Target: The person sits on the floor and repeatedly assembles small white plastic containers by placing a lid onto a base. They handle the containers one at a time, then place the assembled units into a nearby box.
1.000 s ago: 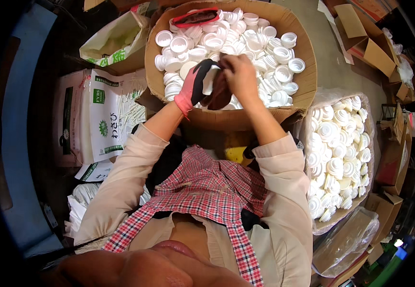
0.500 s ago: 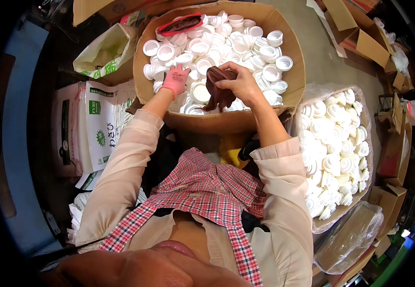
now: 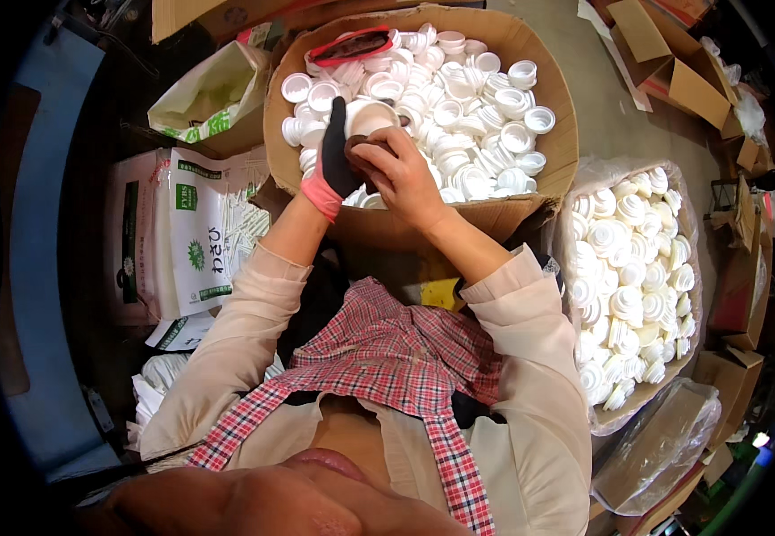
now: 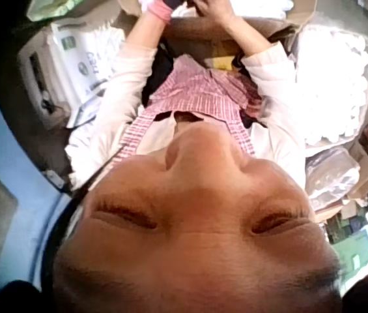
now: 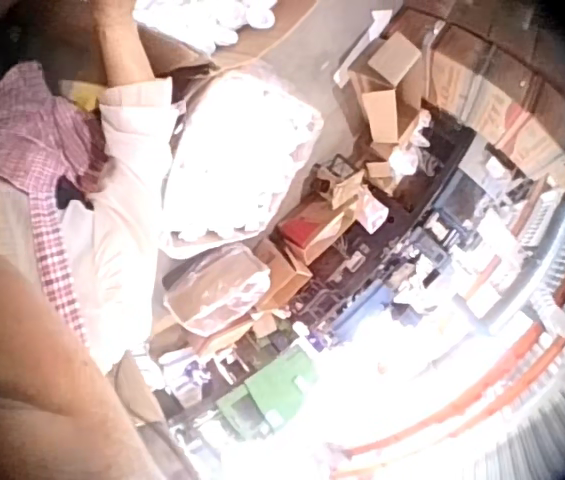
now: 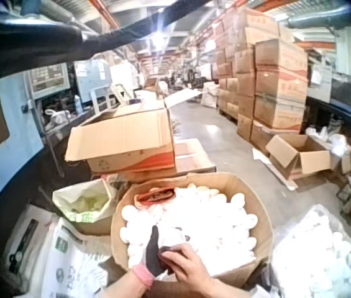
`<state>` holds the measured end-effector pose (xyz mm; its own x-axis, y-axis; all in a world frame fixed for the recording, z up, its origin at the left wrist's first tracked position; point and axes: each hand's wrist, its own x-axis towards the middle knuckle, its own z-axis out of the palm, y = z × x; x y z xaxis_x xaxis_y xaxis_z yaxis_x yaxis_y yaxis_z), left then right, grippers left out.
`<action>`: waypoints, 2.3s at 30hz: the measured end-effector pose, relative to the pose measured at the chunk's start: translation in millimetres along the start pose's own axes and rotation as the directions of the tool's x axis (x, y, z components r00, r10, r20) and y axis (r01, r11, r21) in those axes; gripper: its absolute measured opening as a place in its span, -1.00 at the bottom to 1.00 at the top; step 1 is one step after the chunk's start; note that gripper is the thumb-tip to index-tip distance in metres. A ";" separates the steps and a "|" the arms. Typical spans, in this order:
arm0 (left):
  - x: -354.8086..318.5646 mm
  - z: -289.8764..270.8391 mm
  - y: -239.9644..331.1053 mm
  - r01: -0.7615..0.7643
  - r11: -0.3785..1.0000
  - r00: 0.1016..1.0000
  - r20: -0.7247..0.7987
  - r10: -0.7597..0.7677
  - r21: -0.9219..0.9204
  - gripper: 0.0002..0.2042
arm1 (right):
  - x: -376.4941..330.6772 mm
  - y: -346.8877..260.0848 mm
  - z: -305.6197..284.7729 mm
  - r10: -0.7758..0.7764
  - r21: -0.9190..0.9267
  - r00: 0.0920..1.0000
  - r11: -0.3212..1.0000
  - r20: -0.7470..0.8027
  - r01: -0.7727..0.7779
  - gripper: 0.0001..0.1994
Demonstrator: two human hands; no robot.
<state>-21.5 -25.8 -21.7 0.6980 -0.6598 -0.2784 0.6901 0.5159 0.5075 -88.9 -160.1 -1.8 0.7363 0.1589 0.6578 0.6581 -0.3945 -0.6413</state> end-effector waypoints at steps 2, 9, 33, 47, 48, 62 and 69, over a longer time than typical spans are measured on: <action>-5.5 -0.3 -13.6 -0.112 0.990 0.993 0.046 0.109 0.088 -0.45 | 7.2 -1.5 0.7 -0.038 -0.032 0.998 0.999 -0.041 0.037 -0.72; -10.8 -16.3 -11.3 -0.631 0.242 0.663 0.350 0.662 0.737 -0.71 | 31.8 13.8 2.8 0.236 -0.068 0.949 0.965 -0.211 -0.255 -0.82; -39.3 -58.6 66.1 -0.713 0.501 0.566 -0.020 0.824 0.489 -0.51 | 8.5 30.9 77.5 0.282 -0.018 0.921 0.957 0.270 -0.288 -0.69; -51.3 -49.3 90.3 -0.407 0.871 0.837 0.268 0.476 -0.276 -0.20 | -7.2 201.0 91.3 0.620 -0.657 0.763 0.654 0.183 -0.375 -0.74; -46.8 -56.9 90.6 -0.241 0.860 0.762 0.461 0.455 -0.450 -0.20 | 0.2 201.4 86.3 0.569 -0.626 0.793 0.704 0.216 -0.335 -0.76; -49.8 -9.7 57.3 -0.203 0.886 0.873 0.332 0.357 -0.416 -0.25 | 39.8 -6.3 5.8 0.485 0.796 0.788 0.265 0.378 -0.544 -0.51; -42.4 8.9 49.4 -0.326 0.909 0.889 0.244 0.388 -0.258 -0.21 | 30.9 6.4 -19.6 0.577 0.786 0.773 0.335 0.265 -0.520 -0.36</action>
<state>-18.7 22.7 22.4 0.8414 -0.5196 0.1487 0.4494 0.8254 0.3417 -65.0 -175.4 22.1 0.9902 0.1351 0.0339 -0.0380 0.4963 -0.8673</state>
